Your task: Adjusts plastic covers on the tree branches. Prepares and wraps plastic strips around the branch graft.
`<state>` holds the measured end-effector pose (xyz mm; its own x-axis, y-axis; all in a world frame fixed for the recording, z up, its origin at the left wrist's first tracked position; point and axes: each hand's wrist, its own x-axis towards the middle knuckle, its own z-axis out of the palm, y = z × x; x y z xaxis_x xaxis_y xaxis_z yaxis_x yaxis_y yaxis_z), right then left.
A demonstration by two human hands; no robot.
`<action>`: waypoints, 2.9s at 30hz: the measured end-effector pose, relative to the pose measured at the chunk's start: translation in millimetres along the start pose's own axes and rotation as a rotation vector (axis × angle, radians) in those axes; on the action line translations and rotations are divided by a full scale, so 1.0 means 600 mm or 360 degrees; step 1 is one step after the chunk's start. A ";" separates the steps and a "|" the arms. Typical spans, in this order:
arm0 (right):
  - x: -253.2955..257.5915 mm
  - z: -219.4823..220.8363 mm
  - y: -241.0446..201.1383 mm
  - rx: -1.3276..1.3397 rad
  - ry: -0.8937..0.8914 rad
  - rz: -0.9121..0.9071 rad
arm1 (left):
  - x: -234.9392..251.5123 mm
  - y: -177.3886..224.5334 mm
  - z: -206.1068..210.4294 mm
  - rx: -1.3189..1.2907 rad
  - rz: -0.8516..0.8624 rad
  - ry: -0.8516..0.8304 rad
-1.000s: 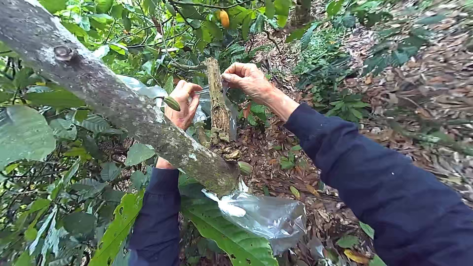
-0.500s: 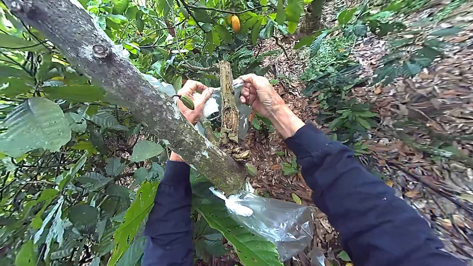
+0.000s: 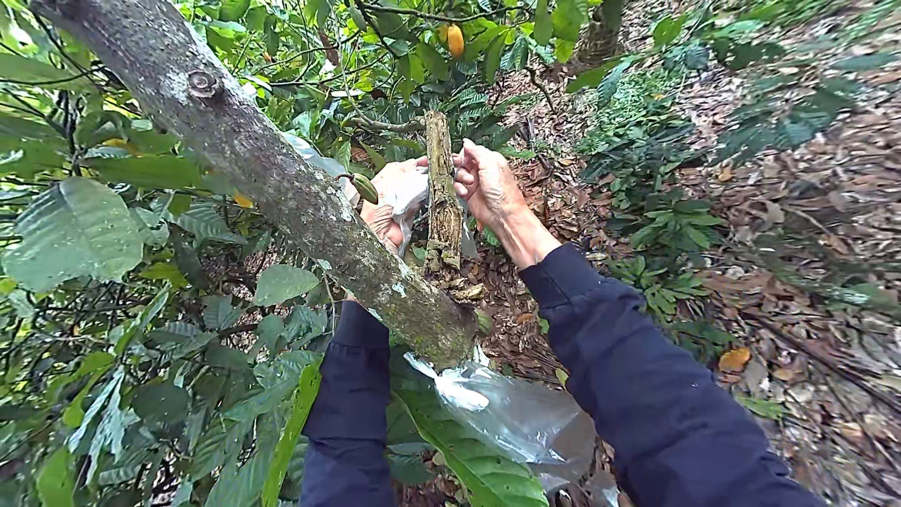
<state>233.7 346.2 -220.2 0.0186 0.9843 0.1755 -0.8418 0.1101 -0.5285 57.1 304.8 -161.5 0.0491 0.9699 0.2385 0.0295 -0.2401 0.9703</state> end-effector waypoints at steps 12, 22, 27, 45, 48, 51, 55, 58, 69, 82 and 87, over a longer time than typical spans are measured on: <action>0.028 0.002 -0.003 -0.0316 -0.0241 0.0074 | 0.068 0.009 0.010 0.0226 -0.0001 -0.0043; 0.056 0.008 -0.008 -0.0498 -0.0217 0.0138 | 0.054 0.010 -0.001 0.0443 0.0122 -0.0203; 0.056 0.018 -0.007 -0.0493 -0.0077 0.0080 | 0.051 0.001 -0.024 0.0417 0.0230 -0.0286; 0.081 0.008 -0.020 -0.0683 -0.0327 -0.0047 | 0.108 0.048 0.029 0.0443 -0.0024 -0.0162; 0.075 0.007 -0.036 -0.0775 -0.0408 0.0003 | 0.082 0.045 0.037 0.0433 0.0061 -0.0035; 0.065 -0.007 -0.062 -0.1079 -0.0406 0.0057 | 0.040 0.016 0.001 0.0385 0.0174 -0.0141; 0.069 -0.004 -0.104 -0.1291 -0.0265 -0.0465 | 0.033 -0.004 -0.011 0.0210 0.0263 -0.0171; 0.073 0.034 -0.132 -0.1491 -0.0589 -0.0604 | 0.038 0.001 -0.003 0.0122 0.0254 -0.0098; 0.115 0.086 -0.122 -0.2194 -0.1010 -0.0484 | 0.030 0.007 0.008 0.0175 0.0242 0.0012; 0.117 0.095 -0.117 -0.2429 -0.0962 -0.0557 | 0.020 0.013 0.053 -0.0066 0.0092 0.0189; 0.116 0.092 -0.119 -0.2369 -0.0974 -0.0574 | 0.024 0.015 0.070 -0.0067 0.0176 0.0291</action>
<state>265.3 399.5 -124.5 -0.4201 0.7227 0.5488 0.3901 0.6899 -0.6098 100.0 315.1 -151.0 -0.1326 0.9299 0.3430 -0.0077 -0.3470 0.9378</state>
